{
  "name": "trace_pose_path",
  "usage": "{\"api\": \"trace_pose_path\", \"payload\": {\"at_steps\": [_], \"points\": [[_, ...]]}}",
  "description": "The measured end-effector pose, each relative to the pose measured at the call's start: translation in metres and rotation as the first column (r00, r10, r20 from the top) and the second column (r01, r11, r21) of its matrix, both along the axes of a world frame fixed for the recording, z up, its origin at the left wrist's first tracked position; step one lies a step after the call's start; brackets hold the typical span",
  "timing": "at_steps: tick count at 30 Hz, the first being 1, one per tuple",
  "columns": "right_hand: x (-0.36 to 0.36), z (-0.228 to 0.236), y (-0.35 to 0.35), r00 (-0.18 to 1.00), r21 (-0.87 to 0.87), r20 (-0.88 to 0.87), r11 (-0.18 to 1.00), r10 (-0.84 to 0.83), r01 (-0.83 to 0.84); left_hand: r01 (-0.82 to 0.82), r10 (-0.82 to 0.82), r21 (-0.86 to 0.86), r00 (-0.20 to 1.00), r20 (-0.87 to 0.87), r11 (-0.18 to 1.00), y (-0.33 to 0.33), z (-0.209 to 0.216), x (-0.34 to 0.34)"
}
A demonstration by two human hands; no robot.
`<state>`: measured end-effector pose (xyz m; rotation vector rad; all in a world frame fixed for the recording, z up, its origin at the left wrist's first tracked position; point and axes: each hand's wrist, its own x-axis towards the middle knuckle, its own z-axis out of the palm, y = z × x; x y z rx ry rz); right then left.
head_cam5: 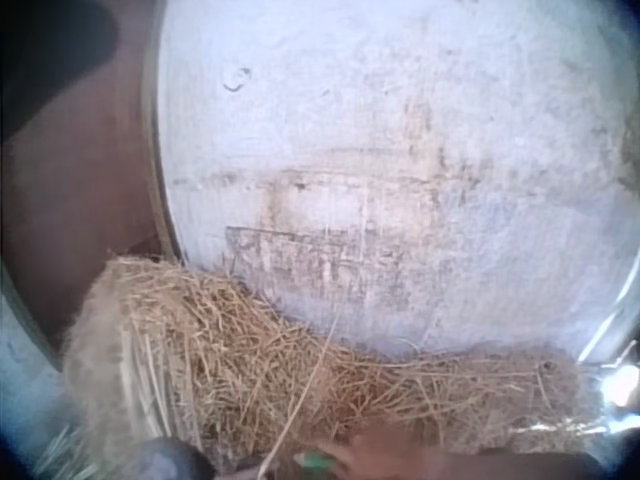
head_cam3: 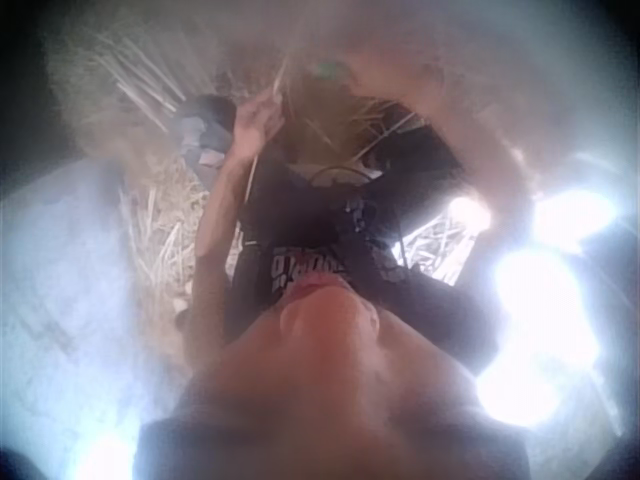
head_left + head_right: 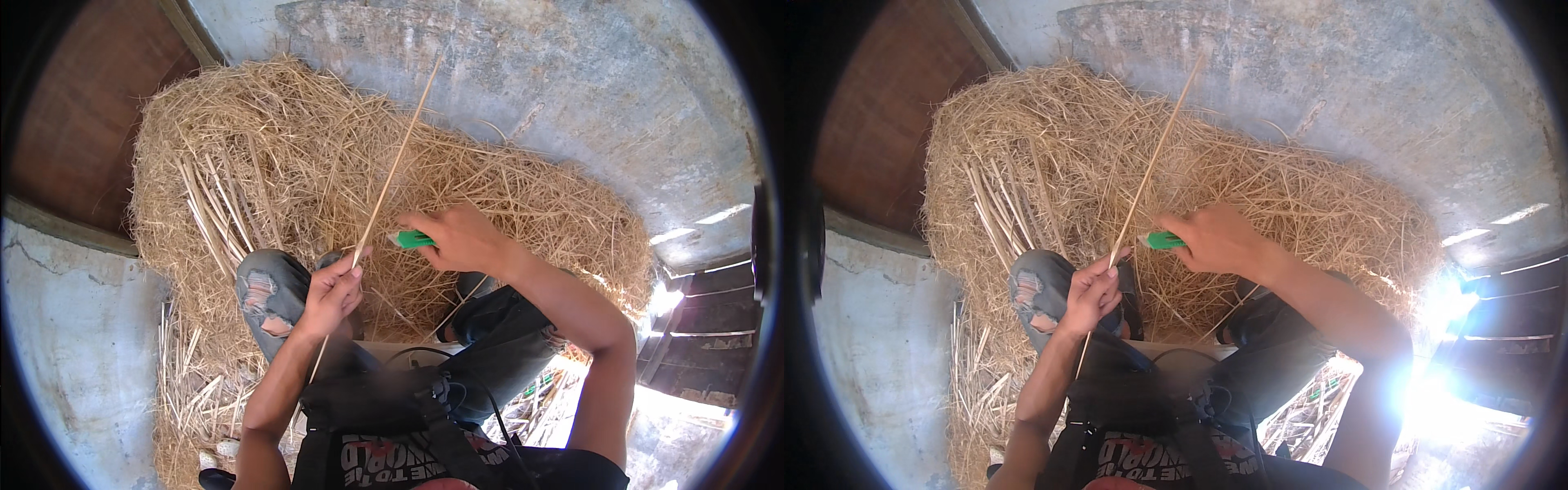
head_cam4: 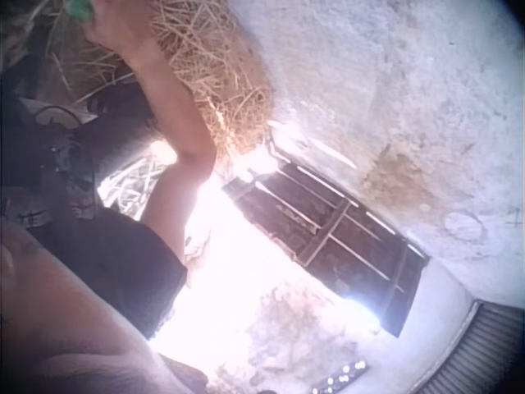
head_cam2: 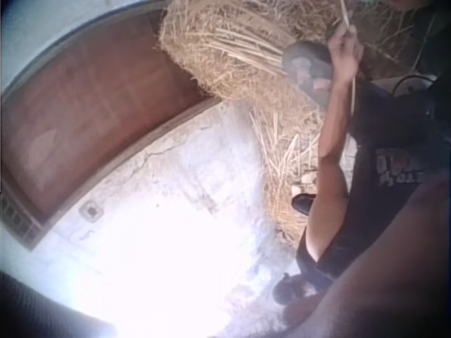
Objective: The person uses a utility knife to shave and smooth thin bamboo sticks while sitting near a pile of straw.
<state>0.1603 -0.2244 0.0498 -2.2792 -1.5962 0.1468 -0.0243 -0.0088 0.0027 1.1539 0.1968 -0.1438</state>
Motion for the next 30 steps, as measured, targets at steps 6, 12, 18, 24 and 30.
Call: {"api": "trace_pose_path", "payload": {"at_steps": [6, 12, 18, 24, 30], "points": [[-0.011, -0.004, 0.016, 0.990, -0.054, -0.022, 0.989, -0.139, 0.138, 0.003, -0.003, -0.010, 1.000, 0.005, 1.000, -0.010, 0.000, 0.005], [-0.008, -0.020, 0.025, 0.969, -0.119, -0.006, 0.963, -0.246, 0.243, -0.010, 0.009, -0.051, 1.000, -0.026, 0.999, -0.013, 0.002, 0.010], [0.007, -0.018, 0.033, 0.931, -0.151, 0.029, 0.919, -0.363, 0.363, -0.011, 0.011, -0.021, 1.000, -0.009, 1.000, -0.011, -0.001, 0.016], [0.065, 0.005, -0.001, 0.806, -0.109, 0.072, 0.798, -0.588, 0.592, 0.115, -0.115, 0.024, 0.993, -0.023, 0.993, -0.017, 0.001, 0.002], [0.028, -0.003, -0.003, 0.914, -0.165, 0.112, 0.900, -0.389, 0.403, 0.136, -0.135, 0.034, 0.990, -0.027, 0.990, -0.010, -0.006, -0.005]]}}
